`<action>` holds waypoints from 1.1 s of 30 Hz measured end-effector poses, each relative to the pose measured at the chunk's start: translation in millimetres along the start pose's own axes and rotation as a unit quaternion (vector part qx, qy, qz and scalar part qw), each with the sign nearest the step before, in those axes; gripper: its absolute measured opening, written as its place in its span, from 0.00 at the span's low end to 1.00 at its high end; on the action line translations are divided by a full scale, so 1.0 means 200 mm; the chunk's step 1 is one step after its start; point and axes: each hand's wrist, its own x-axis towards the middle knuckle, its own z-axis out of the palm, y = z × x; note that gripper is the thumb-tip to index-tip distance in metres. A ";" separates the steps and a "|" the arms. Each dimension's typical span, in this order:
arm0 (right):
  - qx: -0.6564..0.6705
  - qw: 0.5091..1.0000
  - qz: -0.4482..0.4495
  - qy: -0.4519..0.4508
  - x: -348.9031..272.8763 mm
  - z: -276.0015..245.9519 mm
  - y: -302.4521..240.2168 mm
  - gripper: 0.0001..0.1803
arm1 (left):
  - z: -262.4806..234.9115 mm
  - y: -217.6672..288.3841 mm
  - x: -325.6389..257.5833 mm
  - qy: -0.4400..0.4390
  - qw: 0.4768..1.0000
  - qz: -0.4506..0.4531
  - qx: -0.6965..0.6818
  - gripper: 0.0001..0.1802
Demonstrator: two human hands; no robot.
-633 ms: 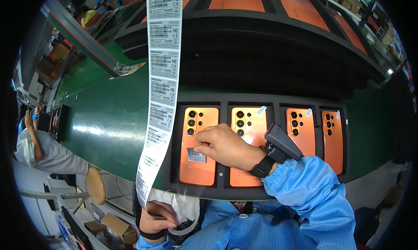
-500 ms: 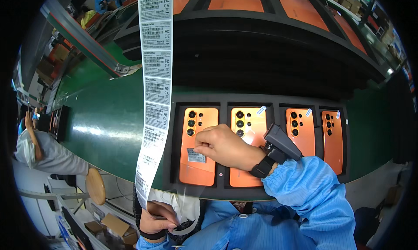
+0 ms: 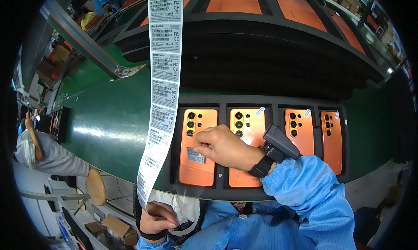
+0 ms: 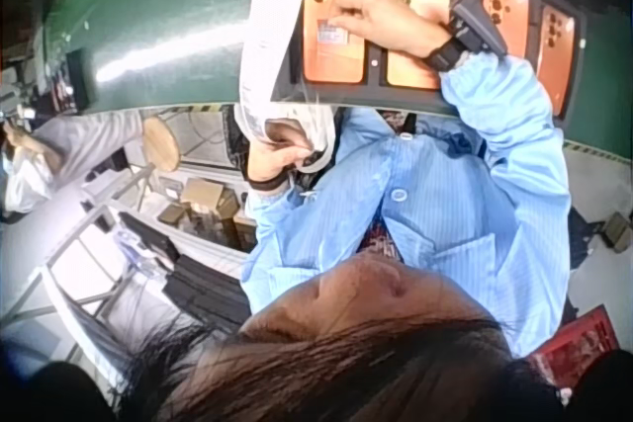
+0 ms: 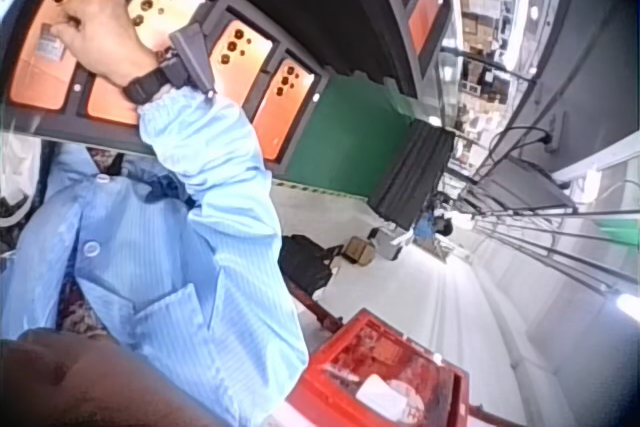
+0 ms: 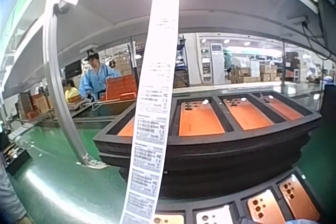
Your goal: The recorder is applying small serial or compliance labels to the back of orange smartphones on an assembly line conveyor belt.
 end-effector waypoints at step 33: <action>-0.003 1.000 0.002 -0.018 0.00 -0.01 0.00 0.07 | 0.00 -0.01 0.01 -0.016 1.000 0.008 0.008 0.06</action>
